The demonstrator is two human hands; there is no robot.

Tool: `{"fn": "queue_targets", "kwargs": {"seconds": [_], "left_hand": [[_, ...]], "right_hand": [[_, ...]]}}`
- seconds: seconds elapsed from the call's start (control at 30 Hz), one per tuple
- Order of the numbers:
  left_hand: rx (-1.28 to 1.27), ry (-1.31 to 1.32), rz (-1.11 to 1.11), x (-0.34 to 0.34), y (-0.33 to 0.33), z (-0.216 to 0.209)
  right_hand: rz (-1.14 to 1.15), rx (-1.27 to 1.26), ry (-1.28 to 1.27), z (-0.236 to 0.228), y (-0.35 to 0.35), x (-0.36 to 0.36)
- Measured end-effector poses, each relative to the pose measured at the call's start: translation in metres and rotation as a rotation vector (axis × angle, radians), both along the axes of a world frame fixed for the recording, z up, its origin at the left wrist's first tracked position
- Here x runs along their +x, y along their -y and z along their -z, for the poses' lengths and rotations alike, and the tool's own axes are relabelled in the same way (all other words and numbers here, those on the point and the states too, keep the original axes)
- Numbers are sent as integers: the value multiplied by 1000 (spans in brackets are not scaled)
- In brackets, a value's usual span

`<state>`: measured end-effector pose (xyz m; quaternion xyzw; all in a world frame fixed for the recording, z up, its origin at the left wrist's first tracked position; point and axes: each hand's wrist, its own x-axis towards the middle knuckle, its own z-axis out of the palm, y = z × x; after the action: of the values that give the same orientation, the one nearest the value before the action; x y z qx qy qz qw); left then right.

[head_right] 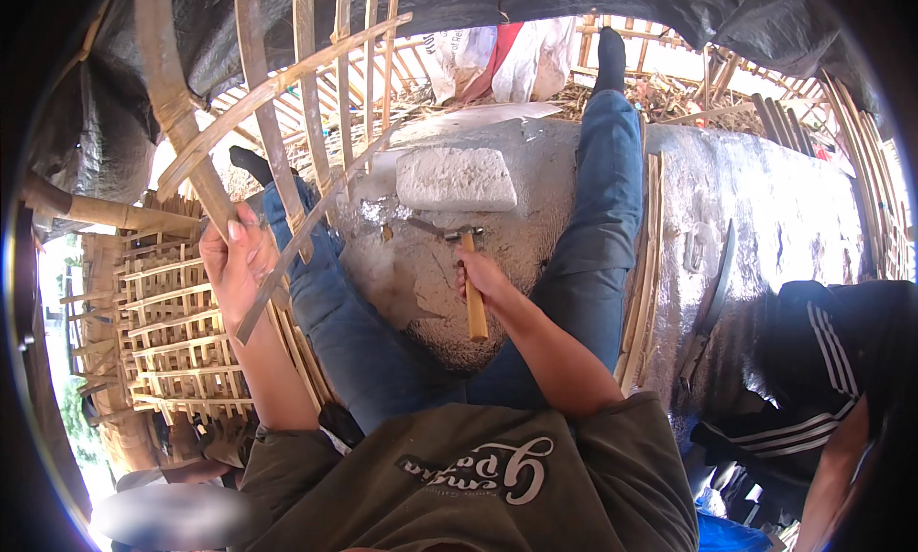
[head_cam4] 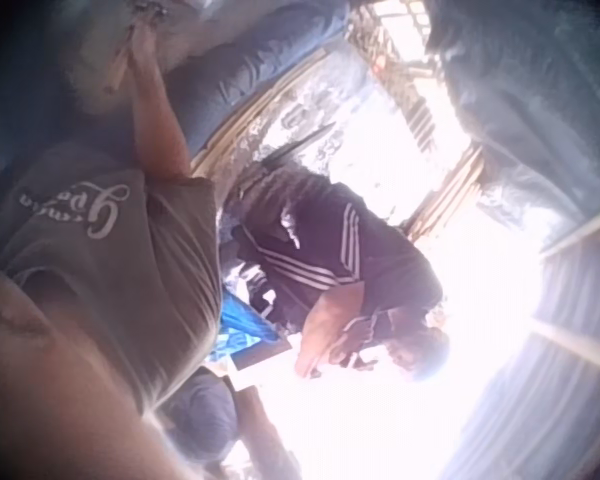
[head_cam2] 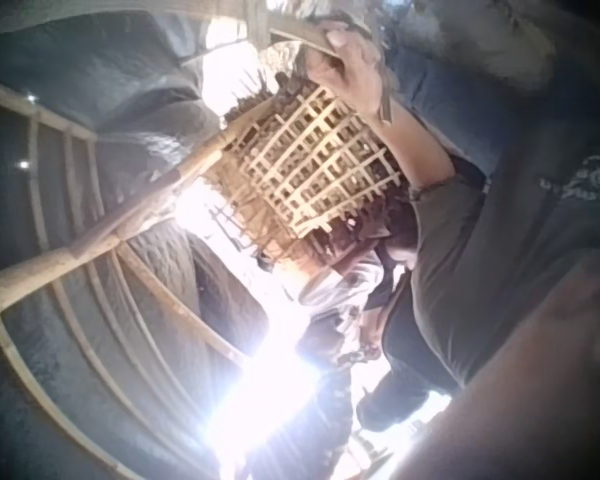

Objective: The person sits on the ground and uses a hammer to nail thin bamboo strips onto a larger bamboo frame. They repeatedly position the strips and hammer them into place to form a grid-like pattern.

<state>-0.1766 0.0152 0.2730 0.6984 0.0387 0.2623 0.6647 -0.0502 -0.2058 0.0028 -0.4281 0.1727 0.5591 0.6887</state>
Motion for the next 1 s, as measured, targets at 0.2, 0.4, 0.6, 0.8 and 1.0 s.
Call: {"fn": "queue_targets", "kwargs": {"seconds": [0.2,0.4,0.6,0.8,1.0], "left_hand": [[-131,148,152,-4,0,4],[-320,163,260,-2,9,27],[-344,136,296,6,24,55],[-440,205,128,13,50,93],[-455,194,16,16,68,105]], "right_hand": [[-6,-8,384,-15,1,2],[15,86,542,-35,11,1],[255,-107,606,-44,19,7],[619,-207,905,-65,41,35],[770,-215,1297,-128,31,77]]}}
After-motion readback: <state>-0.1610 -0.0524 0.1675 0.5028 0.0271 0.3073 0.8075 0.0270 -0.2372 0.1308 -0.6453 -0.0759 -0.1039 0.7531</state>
